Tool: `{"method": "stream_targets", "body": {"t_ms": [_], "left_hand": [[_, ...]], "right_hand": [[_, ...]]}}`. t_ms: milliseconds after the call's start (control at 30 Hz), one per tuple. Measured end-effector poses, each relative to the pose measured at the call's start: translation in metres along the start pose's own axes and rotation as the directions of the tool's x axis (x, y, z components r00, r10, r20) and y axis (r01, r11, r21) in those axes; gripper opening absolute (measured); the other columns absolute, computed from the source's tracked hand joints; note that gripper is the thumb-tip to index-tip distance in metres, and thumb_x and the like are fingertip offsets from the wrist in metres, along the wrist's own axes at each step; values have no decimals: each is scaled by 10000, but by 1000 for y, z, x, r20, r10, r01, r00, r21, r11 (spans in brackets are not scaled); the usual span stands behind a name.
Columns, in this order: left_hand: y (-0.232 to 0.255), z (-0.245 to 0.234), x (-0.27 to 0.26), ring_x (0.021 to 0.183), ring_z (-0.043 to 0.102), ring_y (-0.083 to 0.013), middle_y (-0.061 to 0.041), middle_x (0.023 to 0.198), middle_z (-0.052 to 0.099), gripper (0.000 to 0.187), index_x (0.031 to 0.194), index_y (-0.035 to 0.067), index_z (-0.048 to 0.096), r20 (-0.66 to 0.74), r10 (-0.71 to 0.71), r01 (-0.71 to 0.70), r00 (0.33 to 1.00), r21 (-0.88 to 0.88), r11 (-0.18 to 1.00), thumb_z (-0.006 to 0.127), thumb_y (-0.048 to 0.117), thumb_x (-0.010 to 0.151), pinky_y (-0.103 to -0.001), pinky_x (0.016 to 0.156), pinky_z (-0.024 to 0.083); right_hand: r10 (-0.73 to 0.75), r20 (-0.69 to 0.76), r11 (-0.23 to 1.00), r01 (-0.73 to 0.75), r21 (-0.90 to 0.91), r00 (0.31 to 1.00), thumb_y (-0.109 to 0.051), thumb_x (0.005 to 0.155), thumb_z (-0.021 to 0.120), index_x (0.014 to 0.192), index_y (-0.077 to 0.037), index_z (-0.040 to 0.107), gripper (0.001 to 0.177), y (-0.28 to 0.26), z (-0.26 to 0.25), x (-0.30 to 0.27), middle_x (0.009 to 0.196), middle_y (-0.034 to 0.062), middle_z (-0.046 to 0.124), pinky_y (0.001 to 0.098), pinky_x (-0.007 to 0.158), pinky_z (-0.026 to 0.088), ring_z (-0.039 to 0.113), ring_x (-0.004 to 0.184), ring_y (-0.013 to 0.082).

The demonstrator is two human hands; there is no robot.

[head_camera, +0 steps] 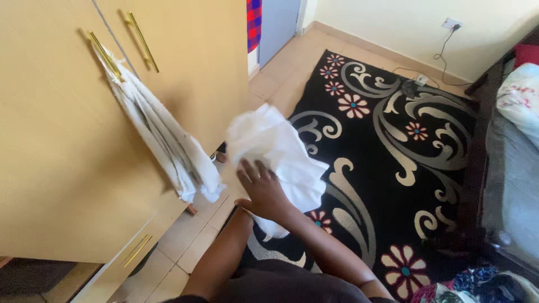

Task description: The person takes a green towel and a white towel from a wardrobe, folds them individually by hand, and then places them onto a shelf inside the wardrobe.

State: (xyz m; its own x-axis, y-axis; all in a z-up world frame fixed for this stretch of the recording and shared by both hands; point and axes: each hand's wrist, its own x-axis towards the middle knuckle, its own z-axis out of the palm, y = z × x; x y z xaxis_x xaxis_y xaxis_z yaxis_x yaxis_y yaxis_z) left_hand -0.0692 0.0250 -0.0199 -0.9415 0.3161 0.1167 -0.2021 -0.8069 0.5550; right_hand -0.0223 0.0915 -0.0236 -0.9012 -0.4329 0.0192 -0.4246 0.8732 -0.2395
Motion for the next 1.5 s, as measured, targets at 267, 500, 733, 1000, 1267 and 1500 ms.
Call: {"method": "stream_targets", "body": {"t_ms": [267,500,733,1000,1267,1500], "left_hand": [[9,-3,-46,1522,325,-269,-116,1662,344,969,1599,165,304,-112,77,-83,991,-50,995,380,793,865,-502,1185,227],[20,-5,-37,1522,323,-271,-115,1661,340,959,1599,169,297,-224,267,-282,937,-38,959,381,786,869,-504,1185,231],[32,-4,-36,1523,322,-273,-113,1661,336,950,1600,174,290,-245,344,-361,906,-27,932,381,779,873,-505,1186,235],[28,-4,-38,1524,321,-275,-112,1660,331,939,1600,179,282,-214,293,-305,932,-25,952,382,771,878,-506,1187,239],[23,-5,-43,1524,319,-277,-110,1660,327,929,1600,184,274,-210,288,-302,934,-35,953,383,764,882,-508,1188,243],[24,-12,-39,1525,318,-279,-109,1659,323,920,1600,189,267,-219,281,-295,934,-33,955,384,757,886,-509,1189,247]], "right_hand": [[-58,-498,884,276,378,865,-259,831,816,1394,-38,584,648,45,-43,-17,1530,200,533,463,1159,451,511,1431,389],[397,-255,757,-158,634,882,-390,870,754,1491,-67,517,738,122,-40,-18,1490,183,569,476,1096,498,567,1361,327],[318,31,400,-163,902,947,-204,554,862,1623,-189,-2,1375,108,-48,-59,1547,232,364,580,935,541,494,1289,393],[616,-75,22,78,997,784,-143,887,752,1407,45,549,589,143,13,-61,1292,287,633,445,916,641,693,1103,329],[640,-107,323,-140,936,761,-88,835,653,1395,-110,540,572,113,-55,-73,1080,128,682,342,664,608,711,890,257],[688,148,92,-287,953,710,-142,950,632,1225,-46,587,295,106,-7,-65,1009,130,718,345,805,621,718,924,228]]}}
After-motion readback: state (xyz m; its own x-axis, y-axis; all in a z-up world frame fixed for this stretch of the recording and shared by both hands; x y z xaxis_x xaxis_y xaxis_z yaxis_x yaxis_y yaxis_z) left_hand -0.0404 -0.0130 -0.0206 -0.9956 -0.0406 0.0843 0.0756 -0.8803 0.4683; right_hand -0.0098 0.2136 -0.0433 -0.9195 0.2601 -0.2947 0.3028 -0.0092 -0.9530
